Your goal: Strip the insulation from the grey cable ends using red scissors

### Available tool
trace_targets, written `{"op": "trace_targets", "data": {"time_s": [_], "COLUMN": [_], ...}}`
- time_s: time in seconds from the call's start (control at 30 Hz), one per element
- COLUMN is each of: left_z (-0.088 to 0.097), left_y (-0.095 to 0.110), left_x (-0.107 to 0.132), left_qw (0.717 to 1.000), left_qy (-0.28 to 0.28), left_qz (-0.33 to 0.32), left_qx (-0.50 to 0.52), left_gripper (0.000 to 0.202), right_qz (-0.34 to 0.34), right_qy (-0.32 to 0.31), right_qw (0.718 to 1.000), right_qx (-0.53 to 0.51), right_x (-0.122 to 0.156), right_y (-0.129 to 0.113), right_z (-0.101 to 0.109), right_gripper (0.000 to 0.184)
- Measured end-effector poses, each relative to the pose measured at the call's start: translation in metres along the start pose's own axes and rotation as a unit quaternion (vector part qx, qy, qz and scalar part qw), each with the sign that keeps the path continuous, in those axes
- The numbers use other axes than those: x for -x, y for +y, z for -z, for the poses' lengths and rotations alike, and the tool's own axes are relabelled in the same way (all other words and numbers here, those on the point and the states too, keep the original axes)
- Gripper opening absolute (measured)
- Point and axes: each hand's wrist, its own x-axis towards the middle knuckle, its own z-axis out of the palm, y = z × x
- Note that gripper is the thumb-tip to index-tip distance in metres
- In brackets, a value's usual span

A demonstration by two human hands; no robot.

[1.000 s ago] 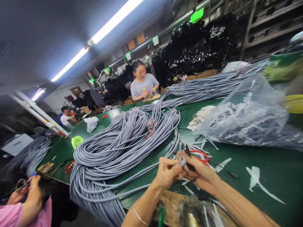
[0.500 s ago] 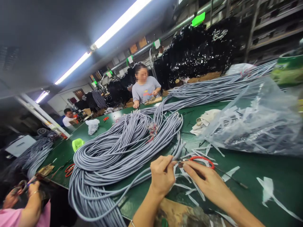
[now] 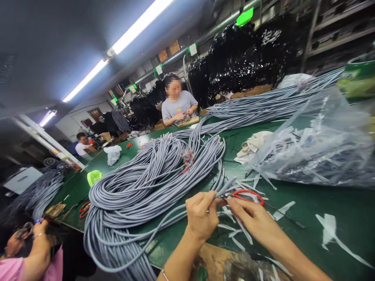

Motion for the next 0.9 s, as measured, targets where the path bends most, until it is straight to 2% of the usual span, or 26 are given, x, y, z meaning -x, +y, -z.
{"op": "trace_targets", "data": {"time_s": [0.3, 0.47, 0.57, 0.9], "left_z": [-0.001, -0.004, -0.007, -0.008], "left_y": [-0.004, -0.002, -0.002, 0.002], "left_x": [0.0, 0.002, 0.004, 0.001], "left_qw": [1.0, 0.999, 0.998, 0.999], "left_qy": [-0.001, 0.01, 0.012, -0.014], "left_qz": [-0.006, -0.017, -0.018, 0.051], "left_qx": [-0.026, -0.049, -0.062, -0.012], "left_gripper": [0.025, 0.024, 0.025, 0.034], "right_qz": [-0.102, -0.045, -0.044, -0.035], "right_qy": [-0.009, 0.034, 0.058, 0.062], "right_qw": [0.986, 0.997, 0.997, 0.989], "right_qx": [-0.131, -0.042, 0.013, 0.13], "right_x": [0.006, 0.001, -0.001, -0.002], "right_y": [0.007, 0.004, 0.005, 0.019], "right_z": [-0.01, -0.006, -0.004, -0.002], "right_gripper": [0.064, 0.056, 0.055, 0.06]}}
